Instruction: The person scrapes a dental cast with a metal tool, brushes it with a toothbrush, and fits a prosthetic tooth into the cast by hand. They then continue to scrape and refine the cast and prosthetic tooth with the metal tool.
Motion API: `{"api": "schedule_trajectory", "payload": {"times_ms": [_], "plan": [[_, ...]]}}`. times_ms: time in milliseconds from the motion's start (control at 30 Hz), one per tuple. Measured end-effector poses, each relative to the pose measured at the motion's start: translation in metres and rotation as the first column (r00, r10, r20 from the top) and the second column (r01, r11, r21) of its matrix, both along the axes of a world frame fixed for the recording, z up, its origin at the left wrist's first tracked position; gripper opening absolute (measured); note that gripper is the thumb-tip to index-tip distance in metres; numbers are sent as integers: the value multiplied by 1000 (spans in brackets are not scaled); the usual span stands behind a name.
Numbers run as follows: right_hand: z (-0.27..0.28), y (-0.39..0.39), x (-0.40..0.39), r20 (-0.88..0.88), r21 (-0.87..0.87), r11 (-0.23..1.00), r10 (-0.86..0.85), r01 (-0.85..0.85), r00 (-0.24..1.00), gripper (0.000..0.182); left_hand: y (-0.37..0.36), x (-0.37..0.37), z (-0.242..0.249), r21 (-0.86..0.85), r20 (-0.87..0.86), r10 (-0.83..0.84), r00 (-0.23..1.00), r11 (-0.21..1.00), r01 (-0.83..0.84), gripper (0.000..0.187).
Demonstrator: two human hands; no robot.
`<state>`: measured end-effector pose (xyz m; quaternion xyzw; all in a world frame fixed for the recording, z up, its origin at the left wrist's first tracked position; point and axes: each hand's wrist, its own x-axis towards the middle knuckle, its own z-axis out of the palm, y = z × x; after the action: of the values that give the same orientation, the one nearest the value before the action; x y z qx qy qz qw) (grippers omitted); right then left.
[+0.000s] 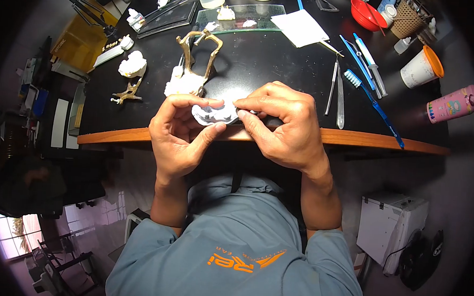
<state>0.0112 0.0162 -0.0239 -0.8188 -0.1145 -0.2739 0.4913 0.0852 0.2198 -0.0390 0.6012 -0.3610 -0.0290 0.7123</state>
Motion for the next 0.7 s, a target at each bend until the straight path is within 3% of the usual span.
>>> {"api": "schedule_trajectory", "payload": {"times_ms": [233, 333, 567, 700], "plan": [[1, -1, 0, -7, 35, 999, 10, -10, 1000, 17, 0, -1, -3, -41, -5, -14, 1000, 999, 14, 35], [0, 0, -2, -45, 108, 994, -20, 25, 999, 12, 5, 1, -3, 29, 49, -38, 998, 999, 37, 41], [5, 5, -3, -96, 49, 990, -129, 134, 987, 8, -1, -5, -9, 25, 180, 86, 980, 995, -92, 36], [2, 2, -2, -72, 82, 993, -79, 85, 994, 8, -6, -4, -13, -25, 269, 147, 952, 989, -146, 31]]}}
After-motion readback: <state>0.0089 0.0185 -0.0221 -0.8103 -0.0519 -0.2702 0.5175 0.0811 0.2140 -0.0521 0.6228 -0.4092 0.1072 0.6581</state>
